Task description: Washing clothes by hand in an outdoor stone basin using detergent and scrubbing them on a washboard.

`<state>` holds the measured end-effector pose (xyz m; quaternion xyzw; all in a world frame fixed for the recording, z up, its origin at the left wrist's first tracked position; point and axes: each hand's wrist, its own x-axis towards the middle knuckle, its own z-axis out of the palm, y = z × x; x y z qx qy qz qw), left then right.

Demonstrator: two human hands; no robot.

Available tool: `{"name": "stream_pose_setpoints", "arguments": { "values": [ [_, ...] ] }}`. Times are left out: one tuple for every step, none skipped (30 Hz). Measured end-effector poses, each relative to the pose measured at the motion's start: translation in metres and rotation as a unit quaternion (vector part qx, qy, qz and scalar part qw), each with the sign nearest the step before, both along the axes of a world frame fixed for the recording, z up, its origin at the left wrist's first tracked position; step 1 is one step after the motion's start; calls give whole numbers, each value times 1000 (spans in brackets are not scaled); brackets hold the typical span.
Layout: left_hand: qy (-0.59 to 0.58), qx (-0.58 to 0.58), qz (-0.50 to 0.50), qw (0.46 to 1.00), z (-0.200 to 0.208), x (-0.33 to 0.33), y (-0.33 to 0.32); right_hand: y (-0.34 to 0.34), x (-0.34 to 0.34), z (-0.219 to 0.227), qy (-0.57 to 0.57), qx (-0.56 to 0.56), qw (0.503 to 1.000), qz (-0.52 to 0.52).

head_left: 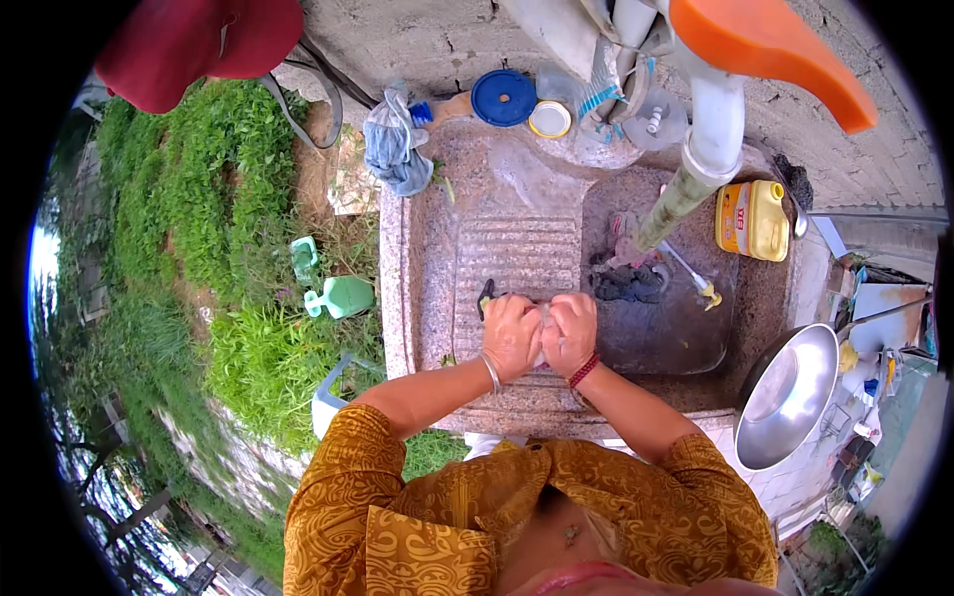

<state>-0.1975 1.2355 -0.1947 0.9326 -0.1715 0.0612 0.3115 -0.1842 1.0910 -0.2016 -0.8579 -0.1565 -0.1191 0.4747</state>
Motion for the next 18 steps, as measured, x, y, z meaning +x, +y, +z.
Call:
{"name": "stream_pose_setpoints", "arguments": {
  "values": [
    [14,7,-20,1000,-9,17,4,1,19,-4,-21,-10,1000,17],
    [7,29,-1,1000,-12,41,3,4,43,-11,-23,-38,999,-11],
    [-6,52,17,998,-15,73,-1,7,75,-19,-31,-67,996,-40],
    [-16,63,64,996,-18,98,-6,9,103,-23,-48,-72,994,-73],
    [-25,75,111,991,-20,117,-9,12,123,-24,-63,-76,989,-106],
    [-27,72,109,991,-22,135,-12,13,139,-23,-66,-79,989,-109],
    [-62,74,122,988,-21,138,-13,15,140,-21,-67,-75,984,-148],
    [-98,75,134,983,-19,133,-14,16,134,-17,-70,-72,977,-189],
    [-94,73,131,984,-18,120,-17,14,120,-18,-66,-75,976,-191],
    [-50,75,147,985,-18,111,-18,16,111,-21,-16,-17,987,-158],
    [-5,76,162,984,-17,100,-19,16,100,-23,33,42,991,-123],
    [18,35,153,987,-13,78,-16,14,79,-17,42,49,992,-112],
    [15,-32,145,989,-11,52,-10,11,56,-4,48,65,994,-76],
    [-2,-67,116,991,-4,27,-9,4,31,6,45,77,994,-56],
    [8,-81,96,992,2,-2,-12,0,7,3,51,79,994,-56],
    [17,-96,75,992,2,-15,-13,-6,0,4,19,44,998,-31],
    [-9,-83,67,994,3,-13,-15,-6,-2,3,-12,12,1000,-4],
    [8,-49,47,998,-3,4,-12,-4,15,-3,-26,13,1000,0]
  ]
}}
